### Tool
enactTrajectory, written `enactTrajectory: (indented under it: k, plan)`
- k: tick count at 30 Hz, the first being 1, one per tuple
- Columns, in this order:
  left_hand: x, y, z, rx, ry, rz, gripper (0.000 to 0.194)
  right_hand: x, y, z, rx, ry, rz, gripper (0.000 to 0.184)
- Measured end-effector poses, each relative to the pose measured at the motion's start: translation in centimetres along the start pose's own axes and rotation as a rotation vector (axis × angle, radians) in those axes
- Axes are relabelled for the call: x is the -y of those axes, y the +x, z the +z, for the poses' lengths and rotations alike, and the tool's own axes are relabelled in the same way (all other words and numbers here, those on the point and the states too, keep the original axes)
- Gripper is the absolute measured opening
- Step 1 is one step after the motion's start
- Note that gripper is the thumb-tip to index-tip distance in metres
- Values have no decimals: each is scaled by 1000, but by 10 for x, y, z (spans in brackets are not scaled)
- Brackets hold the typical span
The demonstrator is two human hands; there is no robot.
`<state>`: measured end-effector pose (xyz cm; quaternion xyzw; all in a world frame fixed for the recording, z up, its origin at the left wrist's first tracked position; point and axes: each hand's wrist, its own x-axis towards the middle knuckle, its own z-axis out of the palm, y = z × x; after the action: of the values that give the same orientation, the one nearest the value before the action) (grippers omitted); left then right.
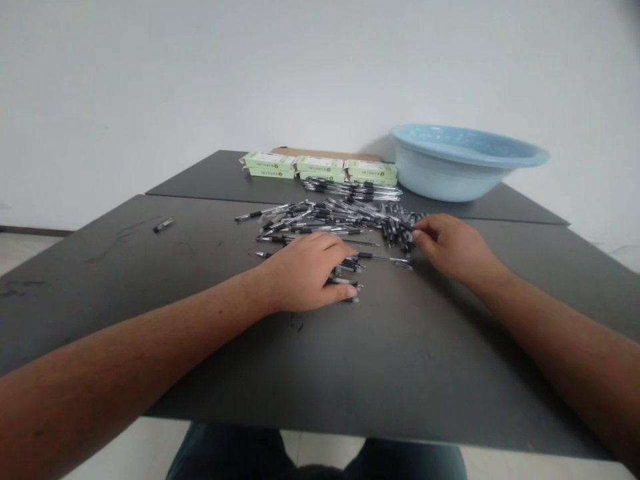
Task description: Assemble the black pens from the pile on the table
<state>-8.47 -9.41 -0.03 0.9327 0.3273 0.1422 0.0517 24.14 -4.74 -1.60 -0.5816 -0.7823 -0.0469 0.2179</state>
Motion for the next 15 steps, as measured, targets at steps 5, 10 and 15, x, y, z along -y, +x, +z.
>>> enactTrajectory:
  k: [5, 10, 15]
  plan:
    - [-12, 14, -3, 4, 21, -12, 67, 2, 0, 0, 4, 21, -4, 31]
    - [-10, 19, 9, -59, 39, -33, 64, 3, -1, -1, 9, 21, -3, 32]
    - [-3, 10, 17, -69, 21, -46, 64, 9, 4, -8, 18, 44, 66, 33]
